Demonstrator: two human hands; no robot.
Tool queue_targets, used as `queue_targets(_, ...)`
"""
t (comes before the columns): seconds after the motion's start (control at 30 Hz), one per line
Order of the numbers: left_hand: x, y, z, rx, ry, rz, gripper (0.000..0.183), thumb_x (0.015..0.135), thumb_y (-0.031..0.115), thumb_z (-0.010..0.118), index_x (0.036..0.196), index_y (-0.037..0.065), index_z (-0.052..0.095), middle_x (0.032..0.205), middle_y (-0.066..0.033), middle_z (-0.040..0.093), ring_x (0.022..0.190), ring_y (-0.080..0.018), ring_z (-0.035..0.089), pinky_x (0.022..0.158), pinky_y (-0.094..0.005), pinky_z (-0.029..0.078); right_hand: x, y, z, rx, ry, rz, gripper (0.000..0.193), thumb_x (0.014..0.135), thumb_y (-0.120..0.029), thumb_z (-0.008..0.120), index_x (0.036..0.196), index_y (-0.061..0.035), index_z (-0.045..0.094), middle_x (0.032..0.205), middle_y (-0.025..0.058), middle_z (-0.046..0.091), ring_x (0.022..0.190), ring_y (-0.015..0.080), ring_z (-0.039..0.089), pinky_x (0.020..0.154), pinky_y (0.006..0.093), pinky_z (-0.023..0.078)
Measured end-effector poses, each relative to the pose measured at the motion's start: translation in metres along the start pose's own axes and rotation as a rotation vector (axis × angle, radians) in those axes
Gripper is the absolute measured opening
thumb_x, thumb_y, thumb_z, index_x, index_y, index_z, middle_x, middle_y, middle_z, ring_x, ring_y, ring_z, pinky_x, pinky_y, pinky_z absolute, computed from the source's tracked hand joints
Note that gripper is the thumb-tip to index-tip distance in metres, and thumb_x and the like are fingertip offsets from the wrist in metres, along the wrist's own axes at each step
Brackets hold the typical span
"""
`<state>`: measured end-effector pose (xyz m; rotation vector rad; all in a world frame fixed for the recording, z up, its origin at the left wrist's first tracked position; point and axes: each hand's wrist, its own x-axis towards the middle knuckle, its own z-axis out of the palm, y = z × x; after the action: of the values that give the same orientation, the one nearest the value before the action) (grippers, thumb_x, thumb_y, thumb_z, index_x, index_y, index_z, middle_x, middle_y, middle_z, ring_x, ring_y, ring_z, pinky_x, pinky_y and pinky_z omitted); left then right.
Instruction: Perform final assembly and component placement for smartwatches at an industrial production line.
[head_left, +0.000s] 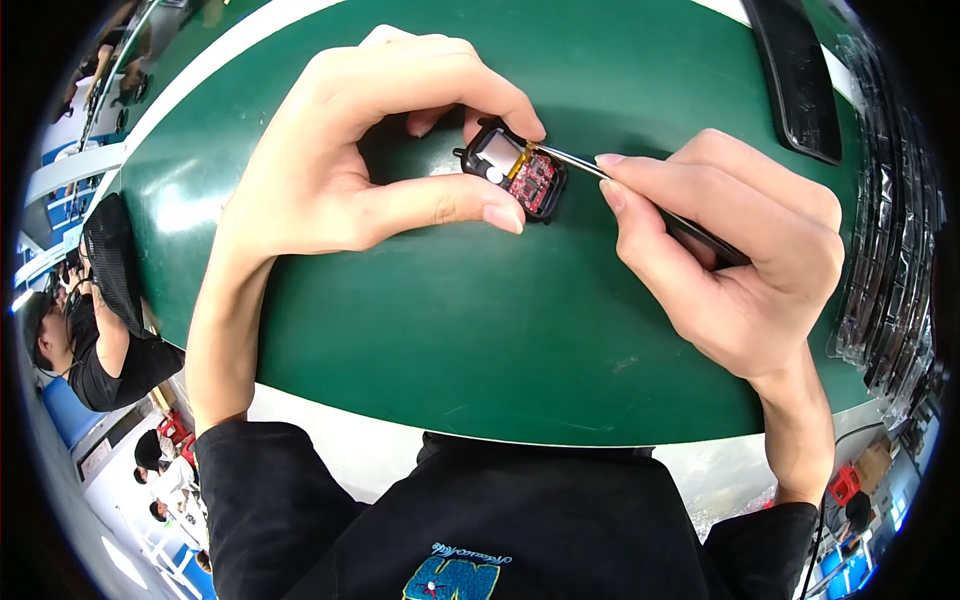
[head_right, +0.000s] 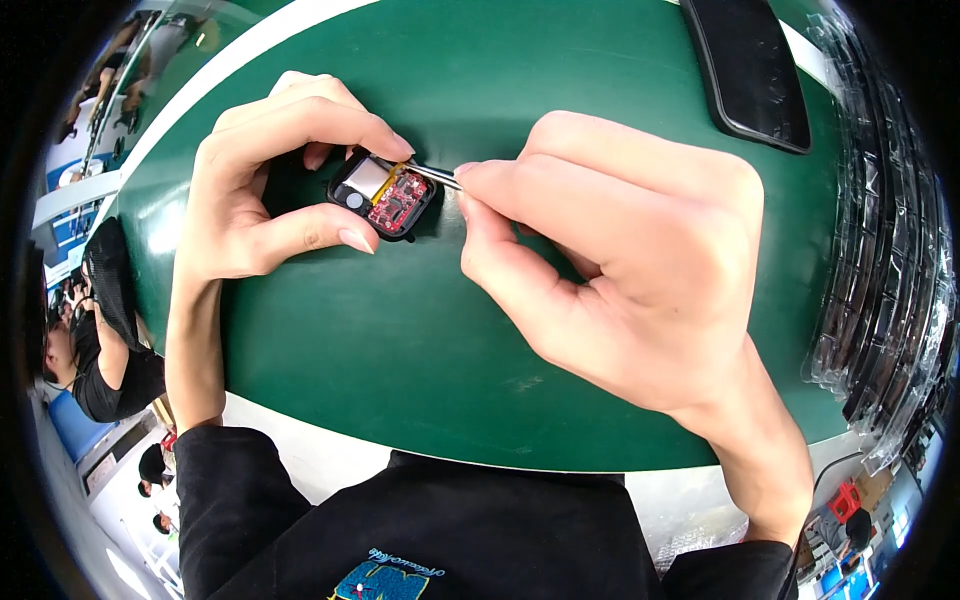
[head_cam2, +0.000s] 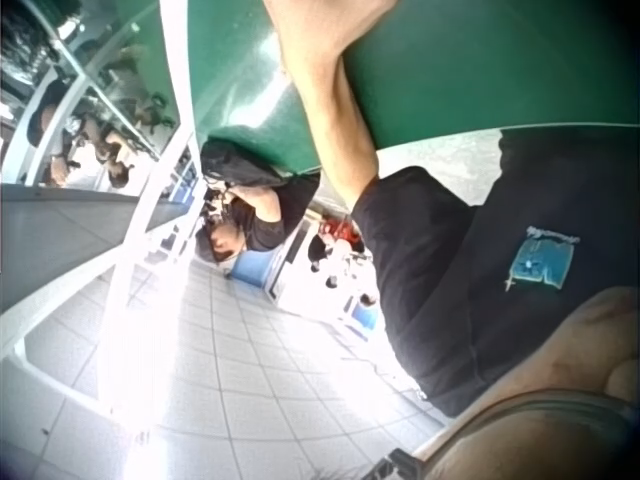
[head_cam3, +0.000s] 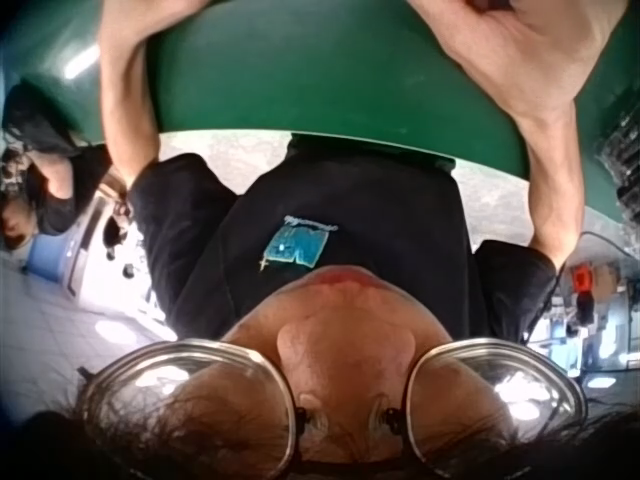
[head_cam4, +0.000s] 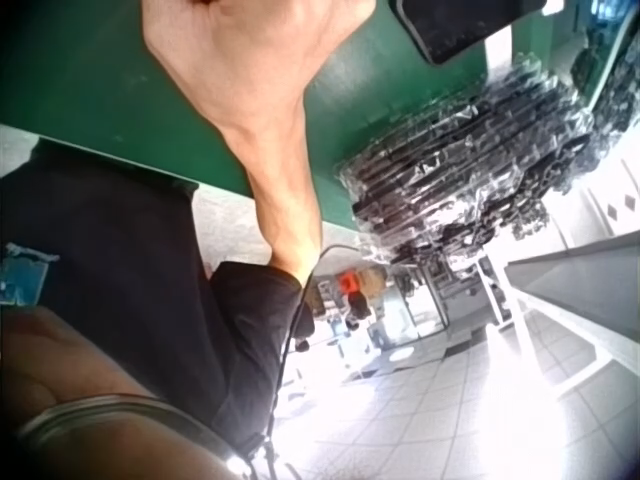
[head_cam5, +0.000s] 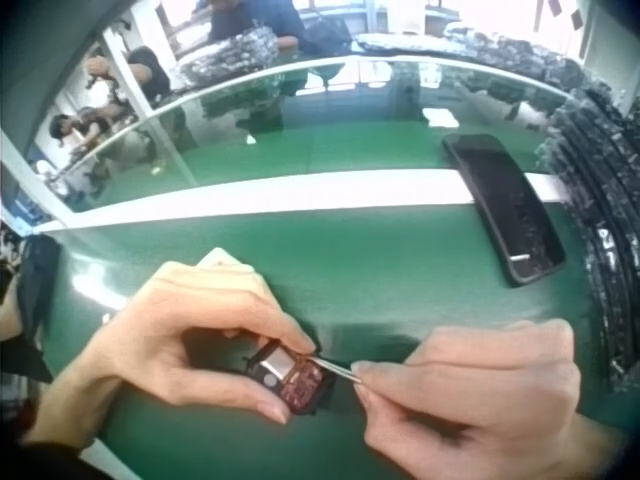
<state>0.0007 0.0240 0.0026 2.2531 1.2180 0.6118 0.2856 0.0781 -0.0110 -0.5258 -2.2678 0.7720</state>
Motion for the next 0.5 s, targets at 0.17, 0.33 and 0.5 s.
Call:
queue_targets(0.17, 0.000, 0.003, 0.001, -0.001, 0.015, -0.012, 0.055, 0.071, 0.035, 0.101, 0.114, 0.005, 0.082, 0.104, -0.0034, 0.080, 0.082, -0.0161, 0.057, 0.073, -0.0305, 0.041, -0.005, 0.004, 0.007, -0.065, 0.056, -0.131, 0.026, 0.078, 0.012, 0.083, 0.103, 0.0032, 0.084, 0.068, 0.0059, 0.064, 0.052, 0.0138, 0.059, 0.047, 0.0290, 0.043)
queue_targets(0.33, 0.000, 0.002, 0.004, -0.037, 0.042, -0.003, 0.056, 0.069, 0.029, 0.102, 0.116, 0.006, 0.081, 0.103, -0.0028, 0.078, 0.080, -0.0158, 0.053, 0.075, -0.0307, 0.041, -0.004, 0.004, 0.004, -0.101, 0.076, -0.174, 0.026, 0.078, 0.011, 0.084, 0.102, 0.0027, 0.084, 0.068, 0.0047, 0.065, 0.052, 0.0126, 0.058, 0.047, 0.0282, 0.042)
queue_targets(0.5, 0.000, 0.009, 0.007, -0.052, 0.127, -0.048, 0.056, 0.066, 0.021, 0.102, 0.116, 0.007, 0.080, 0.090, 0.0002, 0.068, 0.078, -0.0163, 0.051, 0.078, -0.0311, 0.042, 0.002, 0.004, -0.015, -0.003, 0.109, 0.025, 0.018, 0.087, 0.009, 0.082, 0.105, 0.0046, 0.084, 0.070, 0.0036, 0.067, 0.058, 0.0061, 0.057, 0.053, 0.0223, 0.038)
